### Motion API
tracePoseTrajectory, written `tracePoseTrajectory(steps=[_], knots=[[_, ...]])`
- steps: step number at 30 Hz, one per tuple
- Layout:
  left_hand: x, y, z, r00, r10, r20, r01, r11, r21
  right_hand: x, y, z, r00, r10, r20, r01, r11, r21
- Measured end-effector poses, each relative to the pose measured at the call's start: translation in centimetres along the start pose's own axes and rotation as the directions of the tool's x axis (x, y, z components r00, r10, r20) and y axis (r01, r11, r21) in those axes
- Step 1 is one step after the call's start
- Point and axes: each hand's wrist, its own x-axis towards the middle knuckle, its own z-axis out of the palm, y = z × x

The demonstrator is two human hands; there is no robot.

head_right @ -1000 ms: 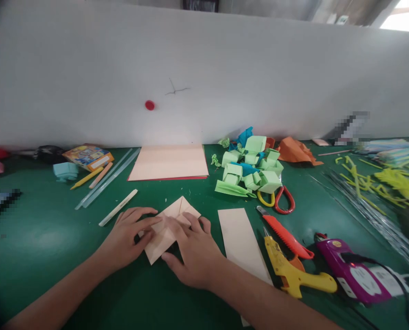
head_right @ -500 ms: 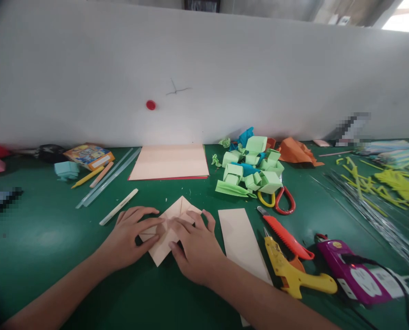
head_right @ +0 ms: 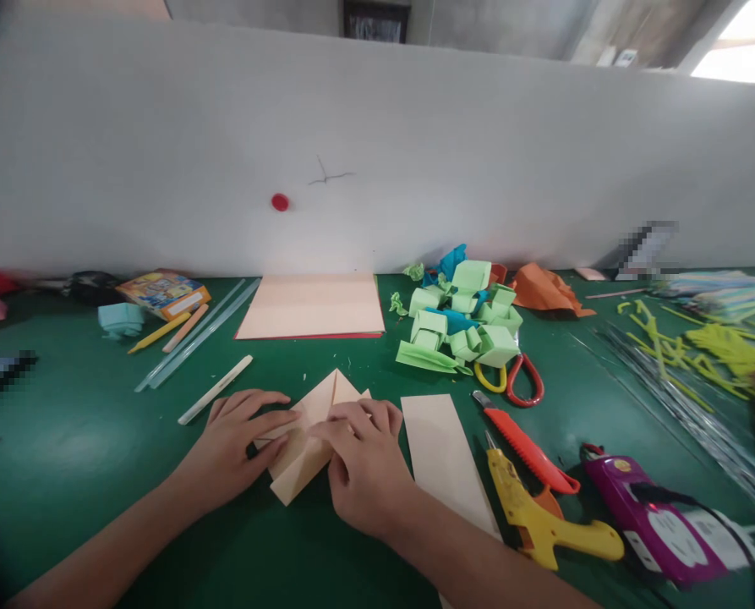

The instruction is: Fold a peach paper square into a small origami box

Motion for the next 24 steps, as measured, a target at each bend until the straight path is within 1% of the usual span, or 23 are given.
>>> tracePoseTrajectory(steps=[2, 6, 9, 11, 14, 17, 19, 21, 24], knots=[[-0.1, -0.1, 0.1, 1.000, -0.003, -0.020, 0.003, 1.000, -0.003, 0.0, 0.3, 0.2, 0.999, -0.013, -0.050, 0.013, 1.000, 0.010], [-0.2, -0.1, 0.1, 0.998, 0.064, -0.005, -0.064, 0.997, -0.038, 0.1, 0.5, 0.2, 0.990, -0.034, -0.136, 0.038, 0.999, 0.029], [-0.2, 0.1, 0.0, 0.997, 0.070, -0.018, -0.070, 0.997, -0.013, 0.2, 0.6, 0.2, 0.983, -0.029, -0.181, 0.035, 0.999, 0.030], [-0.2, 0.2, 0.0, 0.998, 0.064, -0.029, -0.064, 0.998, 0.000, 0.2, 0.6, 0.2, 0.981, -0.016, -0.195, 0.021, 0.999, 0.025], [-0.3, 0.4, -0.1, 0.996, 0.078, -0.033, -0.078, 0.997, 0.001, 0.1, 0.6, 0.1, 0.983, 0.004, -0.184, -0.005, 1.000, -0.004], [-0.2, 0.6, -0.3, 0.996, 0.078, -0.038, -0.078, 0.997, 0.000, 0.2, 0.9, -0.3, 0.993, 0.034, -0.112, -0.045, 0.994, -0.095], [-0.2, 0.8, -0.6, 0.997, 0.069, -0.036, -0.069, 0.998, 0.003, 0.2, 1.1, -0.7, 0.998, 0.057, -0.019, -0.059, 0.984, -0.169], [-0.1, 1.1, -0.9, 0.997, 0.067, -0.031, -0.067, 0.998, 0.002, 0.2, 1.3, -0.9, 0.993, 0.075, 0.093, -0.053, 0.975, -0.217], [0.0, 1.2, -1.1, 0.995, 0.099, -0.018, -0.100, 0.994, -0.034, 0.2, 1.5, -1.2, 0.978, 0.092, 0.188, -0.043, 0.967, -0.250]])
